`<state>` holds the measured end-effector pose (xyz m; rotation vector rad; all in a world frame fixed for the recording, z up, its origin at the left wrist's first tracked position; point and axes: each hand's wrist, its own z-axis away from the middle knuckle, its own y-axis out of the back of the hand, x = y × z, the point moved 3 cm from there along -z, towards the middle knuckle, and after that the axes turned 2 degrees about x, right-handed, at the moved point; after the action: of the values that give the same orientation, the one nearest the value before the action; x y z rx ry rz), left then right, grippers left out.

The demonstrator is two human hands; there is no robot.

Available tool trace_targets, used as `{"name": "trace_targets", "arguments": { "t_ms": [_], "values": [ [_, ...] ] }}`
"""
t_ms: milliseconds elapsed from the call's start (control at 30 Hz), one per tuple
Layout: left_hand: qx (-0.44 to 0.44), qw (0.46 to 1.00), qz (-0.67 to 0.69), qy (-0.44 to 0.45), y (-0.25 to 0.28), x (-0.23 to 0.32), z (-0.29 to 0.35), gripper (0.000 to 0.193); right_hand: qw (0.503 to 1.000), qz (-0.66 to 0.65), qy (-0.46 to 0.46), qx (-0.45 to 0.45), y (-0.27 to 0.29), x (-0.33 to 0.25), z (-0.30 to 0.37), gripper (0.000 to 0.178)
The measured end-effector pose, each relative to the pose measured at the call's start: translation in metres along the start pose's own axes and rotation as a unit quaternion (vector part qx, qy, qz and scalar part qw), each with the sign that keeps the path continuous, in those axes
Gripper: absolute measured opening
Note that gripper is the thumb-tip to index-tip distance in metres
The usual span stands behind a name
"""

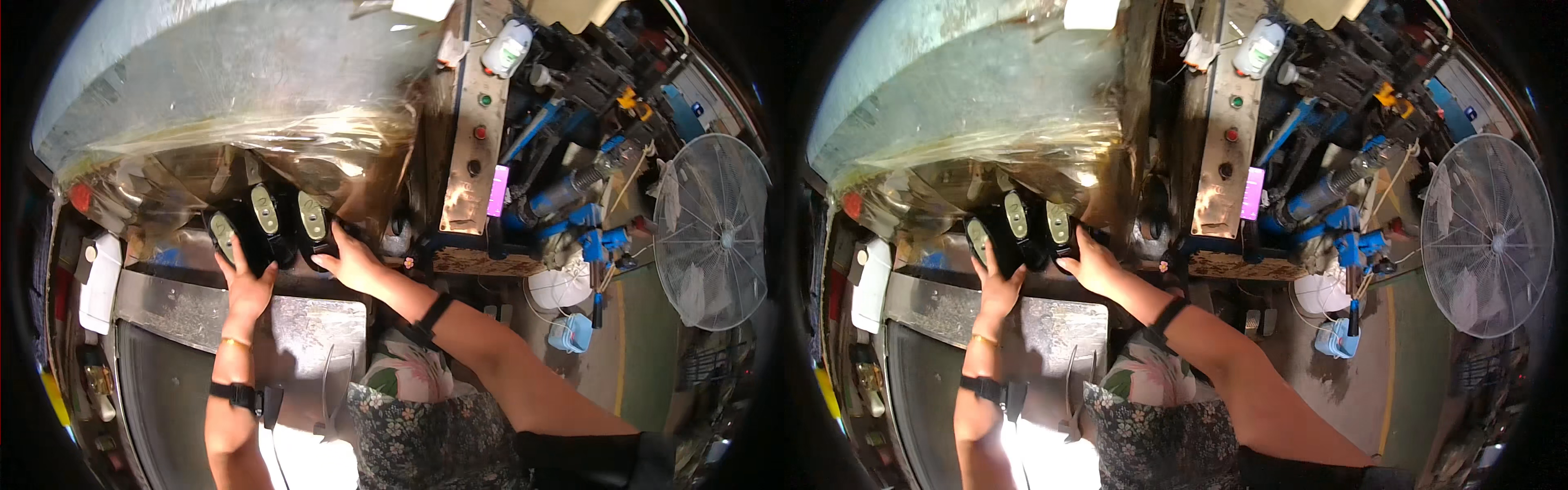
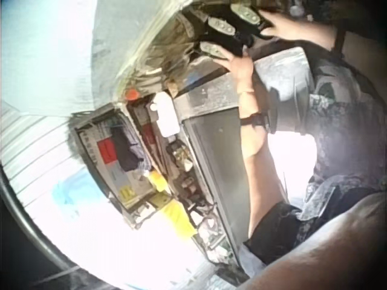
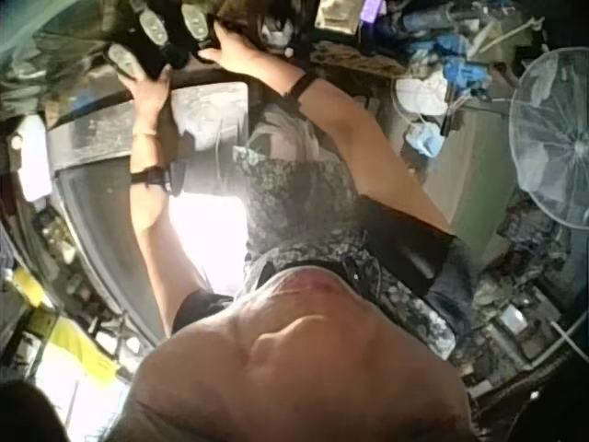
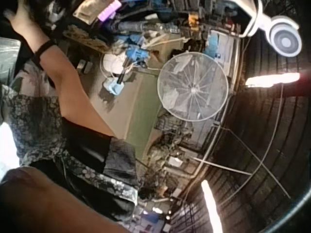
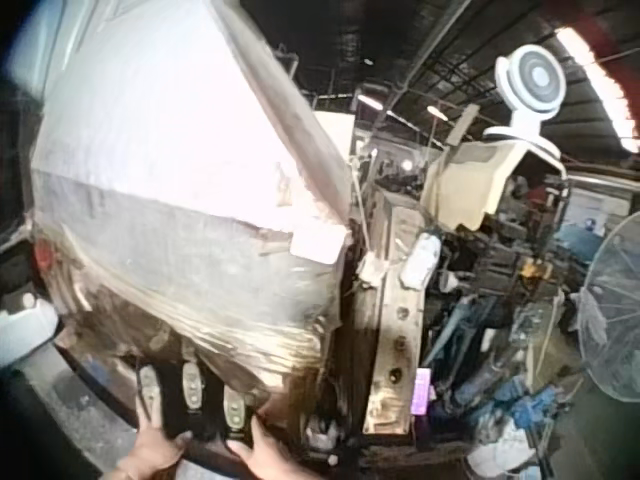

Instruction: Assembling shoe components using factory machinery and conveyor belts.

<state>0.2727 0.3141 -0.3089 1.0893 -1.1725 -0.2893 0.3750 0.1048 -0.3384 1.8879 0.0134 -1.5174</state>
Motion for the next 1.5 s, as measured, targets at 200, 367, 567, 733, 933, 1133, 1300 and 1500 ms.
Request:
{"name": "trace_targets", "arguments": {
  "t_ms": [200,367,567,733,933,1133,1300,1500],
  "values": [
    [0.045,0.991,0.005,-0.124,0.049,-0.022,0.157,0.061,0.987,-0.16,-0.014,0.002,0.098,-0.009,0.173,0.032],
    [-0.034,0.992,-0.087,-0.087,0.079,-0.043,0.308,0.053,0.981,0.041,-0.085,0.17,0.23,0.017,0.317,0.025],
    [-0.009,0.971,-0.163,-0.171,0.071,-0.068,0.369,0.046,0.818,0.425,-0.037,0.386,0.347,0.039,0.396,0.039],
    [0.051,0.974,-0.149,-0.163,0.068,-0.072,0.373,0.042,0.871,0.342,-0.22,0.276,0.352,0.067,0.385,0.06],
    [0.072,0.973,-0.139,-0.169,0.064,-0.076,0.375,0.04,0.878,0.303,-0.29,0.232,0.374,0.091,0.362,0.06],
    [0.077,0.972,-0.141,-0.17,0.064,-0.078,0.377,0.04,0.88,-0.1,-0.349,0.305,0.381,0.123,0.349,0.026],
    [0.065,0.97,-0.159,-0.17,0.063,-0.081,0.375,0.042,0.849,-0.218,-0.386,0.288,0.385,0.137,0.353,0.03],
    [0.056,0.969,-0.166,-0.174,0.063,-0.084,0.373,0.043,0.852,-0.226,-0.384,0.275,0.383,0.136,0.352,0.026]
  ]
}}
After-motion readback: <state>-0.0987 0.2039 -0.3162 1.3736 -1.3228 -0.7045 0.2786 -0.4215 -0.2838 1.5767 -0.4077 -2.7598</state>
